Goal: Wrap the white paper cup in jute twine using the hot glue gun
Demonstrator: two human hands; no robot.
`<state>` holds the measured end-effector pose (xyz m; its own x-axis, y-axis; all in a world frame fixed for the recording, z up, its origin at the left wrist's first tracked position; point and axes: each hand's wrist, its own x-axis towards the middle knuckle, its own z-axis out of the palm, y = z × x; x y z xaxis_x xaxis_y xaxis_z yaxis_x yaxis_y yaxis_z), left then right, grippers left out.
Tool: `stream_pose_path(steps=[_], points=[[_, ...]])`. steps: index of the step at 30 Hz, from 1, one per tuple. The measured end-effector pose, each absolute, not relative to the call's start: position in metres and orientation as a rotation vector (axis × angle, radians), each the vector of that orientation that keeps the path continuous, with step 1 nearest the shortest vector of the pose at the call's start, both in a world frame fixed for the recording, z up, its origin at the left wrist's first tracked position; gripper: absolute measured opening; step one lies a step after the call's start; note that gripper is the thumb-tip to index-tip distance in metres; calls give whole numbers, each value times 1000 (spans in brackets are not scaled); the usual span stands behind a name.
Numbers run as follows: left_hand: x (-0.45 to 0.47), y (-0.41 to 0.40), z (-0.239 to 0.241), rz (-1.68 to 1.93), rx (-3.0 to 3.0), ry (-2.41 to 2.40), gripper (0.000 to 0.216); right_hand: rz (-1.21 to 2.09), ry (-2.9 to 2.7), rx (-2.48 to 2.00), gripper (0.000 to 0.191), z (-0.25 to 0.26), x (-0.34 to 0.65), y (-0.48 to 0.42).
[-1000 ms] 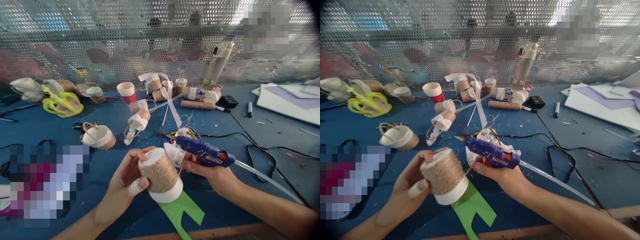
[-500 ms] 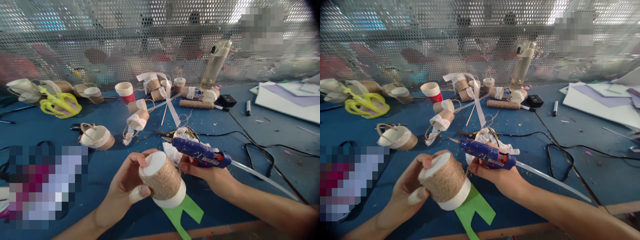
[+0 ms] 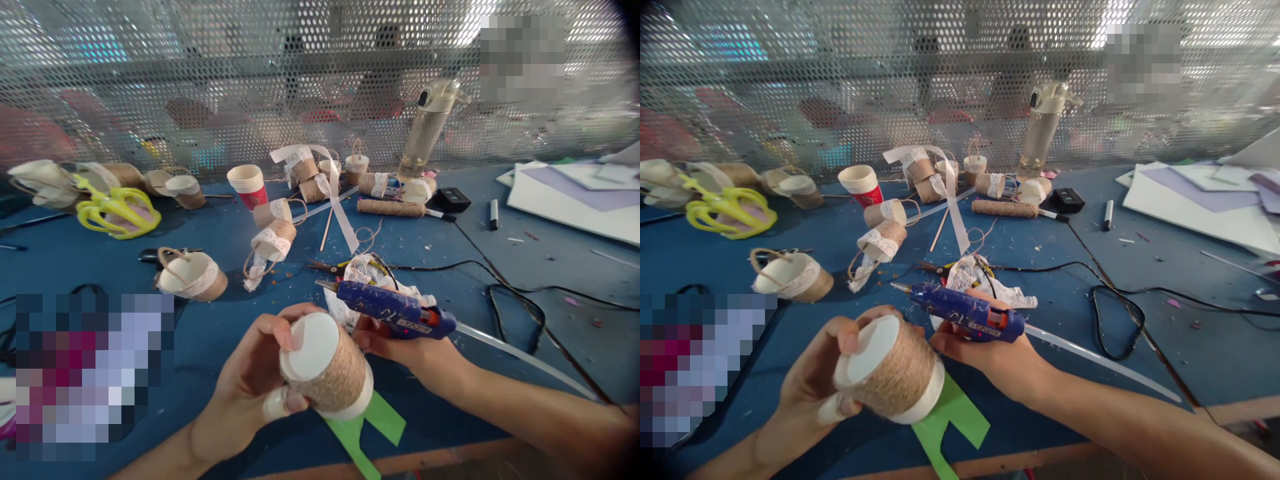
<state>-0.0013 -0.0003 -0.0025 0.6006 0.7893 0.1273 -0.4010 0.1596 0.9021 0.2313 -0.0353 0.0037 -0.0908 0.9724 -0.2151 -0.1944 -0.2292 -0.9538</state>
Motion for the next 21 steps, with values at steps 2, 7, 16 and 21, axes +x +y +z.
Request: stream_pose_path(steps=[2, 7, 16, 21], points=[[0, 1, -4, 881, 1103, 429, 33, 1516, -1003, -1151, 19, 2, 232, -35], [1, 7, -6, 945, 996, 528, 38, 1456, -1102, -1128, 15, -6, 237, -33], [-1, 20, -3, 774, 543, 566, 36, 1490, -1100, -972, 21, -4, 237, -34], [-1, 18, -3, 789, 553, 581, 46, 1229, -1374, -966, 20, -7, 236, -36]])
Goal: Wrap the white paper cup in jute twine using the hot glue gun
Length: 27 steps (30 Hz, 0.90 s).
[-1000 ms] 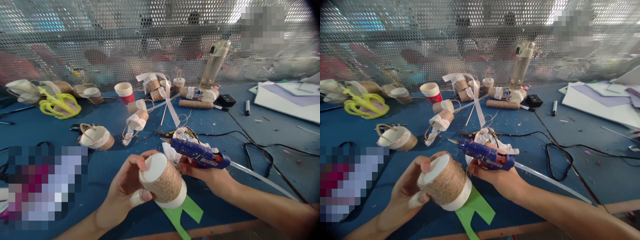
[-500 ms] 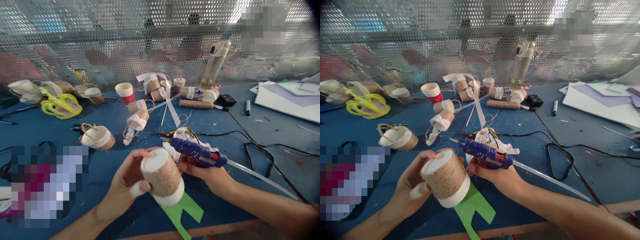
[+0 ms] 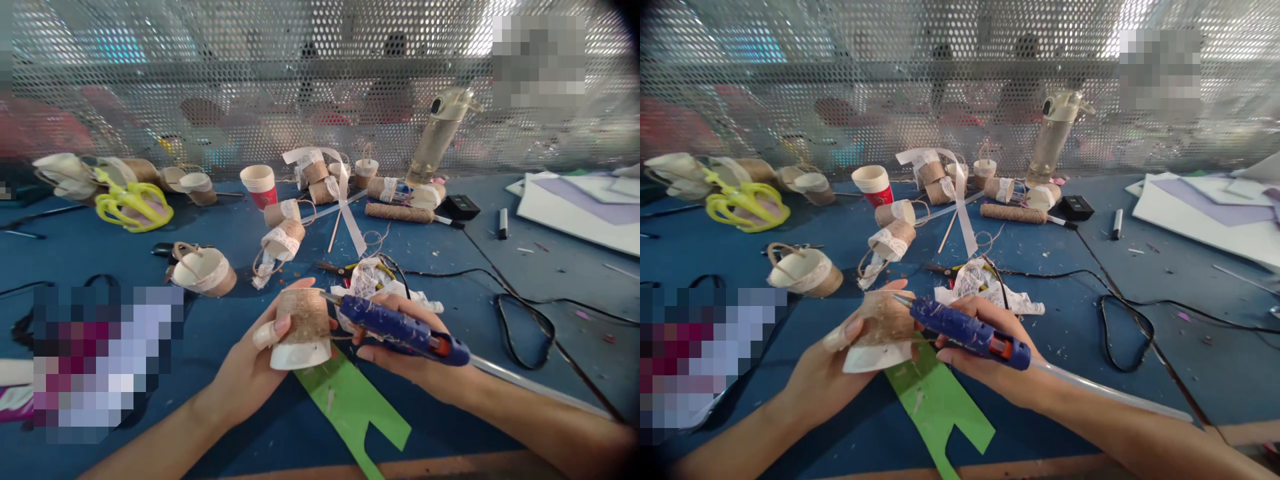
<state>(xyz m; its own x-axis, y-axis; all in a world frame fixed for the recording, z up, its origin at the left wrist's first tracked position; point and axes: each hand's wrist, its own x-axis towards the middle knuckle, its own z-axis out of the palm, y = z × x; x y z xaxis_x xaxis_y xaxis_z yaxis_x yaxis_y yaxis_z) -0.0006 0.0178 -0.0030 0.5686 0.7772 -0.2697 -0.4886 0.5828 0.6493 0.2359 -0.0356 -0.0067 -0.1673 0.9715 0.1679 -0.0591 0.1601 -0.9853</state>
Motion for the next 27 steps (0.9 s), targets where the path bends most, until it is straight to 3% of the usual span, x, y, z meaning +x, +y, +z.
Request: stream_pose_path(steps=[4, 15, 19, 27], points=[[-4, 18, -1, 775, 523, 483, 58, 979, -1468, -1024, 17, -18, 243, -33], [-10, 24, -5, 636, 516, 394, 53, 608, -1354, -1279, 12, -9, 256, -21], [-6, 19, -7, 554, 556, 429, 56, 650, -1251, -1364, 15, -7, 257, -19], [-4, 13, -7, 328, 681, 424, 39, 850, -1126, -1368, 21, -12, 261, -13]])
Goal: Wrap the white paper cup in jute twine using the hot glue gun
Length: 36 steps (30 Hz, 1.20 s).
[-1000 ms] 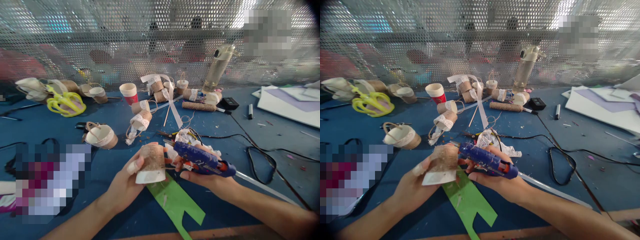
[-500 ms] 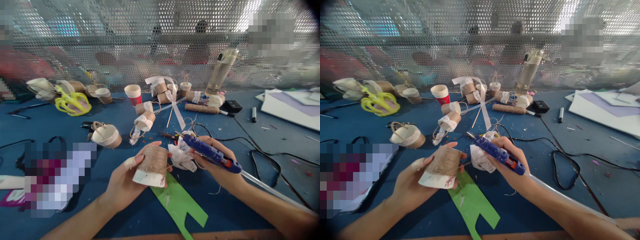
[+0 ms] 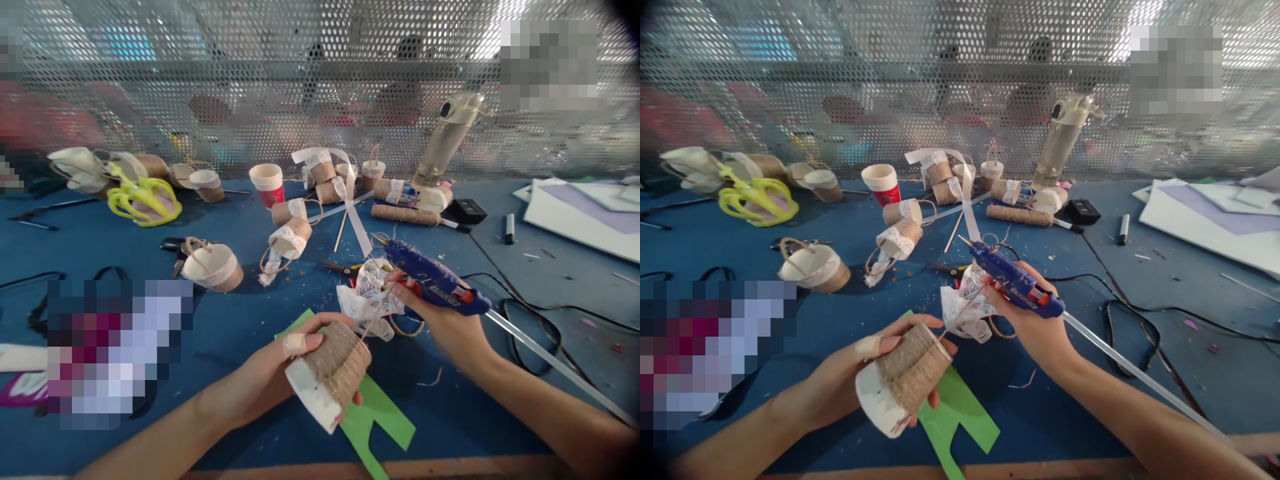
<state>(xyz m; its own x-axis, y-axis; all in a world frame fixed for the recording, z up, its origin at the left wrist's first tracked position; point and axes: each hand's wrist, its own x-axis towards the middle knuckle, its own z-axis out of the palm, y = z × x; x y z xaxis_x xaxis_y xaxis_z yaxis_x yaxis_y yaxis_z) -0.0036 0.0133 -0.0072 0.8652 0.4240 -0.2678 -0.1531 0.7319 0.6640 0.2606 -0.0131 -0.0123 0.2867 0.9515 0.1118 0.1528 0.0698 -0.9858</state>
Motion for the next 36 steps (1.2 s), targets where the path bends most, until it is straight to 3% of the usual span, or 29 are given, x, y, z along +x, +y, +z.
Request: stream_pose_path(steps=[10, 16, 21, 36], points=[[-3, 11, -4, 287, 672, 408, 45, 1179, -1167, -1345, 30, -9, 252, -8], [-2, 19, -6, 495, 552, 422, 49, 871, -1120, -1439, 29, -7, 258, -19], [-4, 20, 2, 710, 496, 573, 40, 842, -1553, -1195, 23, -1, 259, -35], [-6, 20, 5, 789, 590, 731, 40, 625, -1989, -1088, 23, -9, 260, -38]])
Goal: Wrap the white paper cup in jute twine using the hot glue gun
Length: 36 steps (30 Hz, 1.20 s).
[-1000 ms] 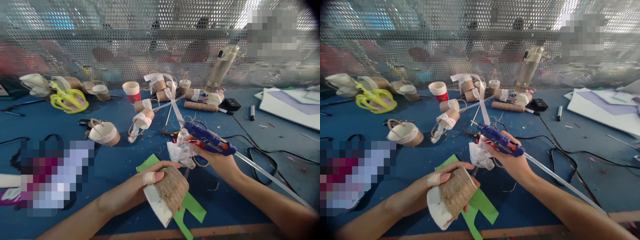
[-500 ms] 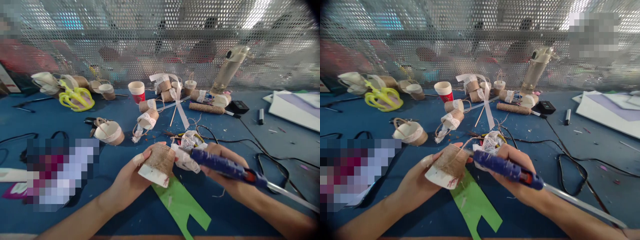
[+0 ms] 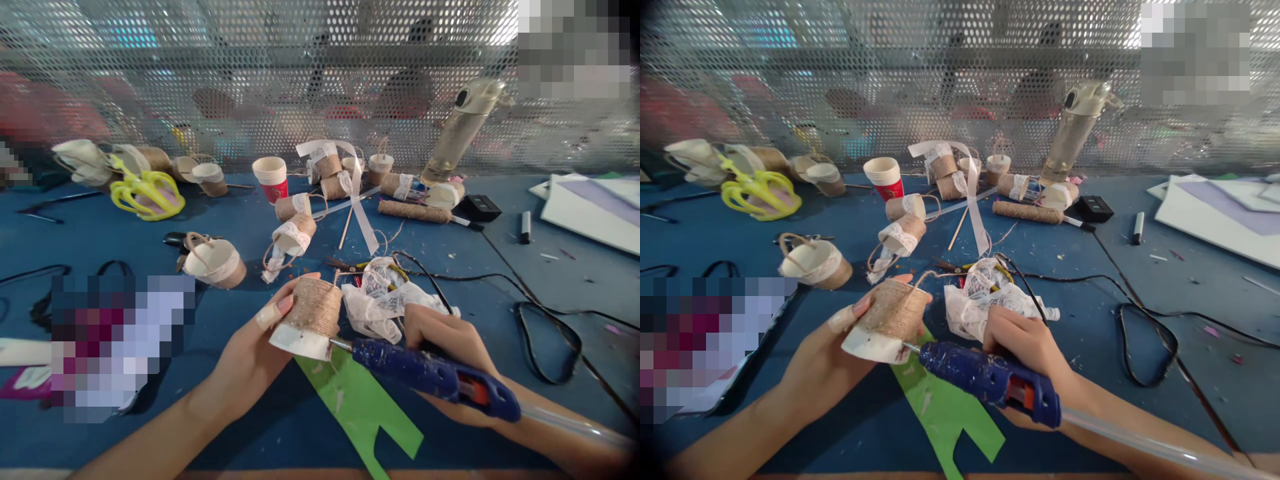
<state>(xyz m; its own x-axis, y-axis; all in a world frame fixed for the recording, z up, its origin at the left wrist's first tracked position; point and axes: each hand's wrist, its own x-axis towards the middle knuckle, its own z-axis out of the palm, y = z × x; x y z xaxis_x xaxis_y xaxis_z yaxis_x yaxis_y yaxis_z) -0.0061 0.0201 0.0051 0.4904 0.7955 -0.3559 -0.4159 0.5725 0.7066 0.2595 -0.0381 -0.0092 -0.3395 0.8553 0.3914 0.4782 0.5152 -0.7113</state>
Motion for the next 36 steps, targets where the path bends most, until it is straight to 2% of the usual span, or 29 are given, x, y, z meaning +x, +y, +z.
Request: stream_pose_path(steps=[19, 36], points=[[-4, 18, 9, 859, 696, 809, 36, 640, -1812, -1202, 25, -7, 246, -45], [-5, 14, 2, 967, 939, 902, 36, 578, -1977, -1105, 26, -11, 259, -40]])
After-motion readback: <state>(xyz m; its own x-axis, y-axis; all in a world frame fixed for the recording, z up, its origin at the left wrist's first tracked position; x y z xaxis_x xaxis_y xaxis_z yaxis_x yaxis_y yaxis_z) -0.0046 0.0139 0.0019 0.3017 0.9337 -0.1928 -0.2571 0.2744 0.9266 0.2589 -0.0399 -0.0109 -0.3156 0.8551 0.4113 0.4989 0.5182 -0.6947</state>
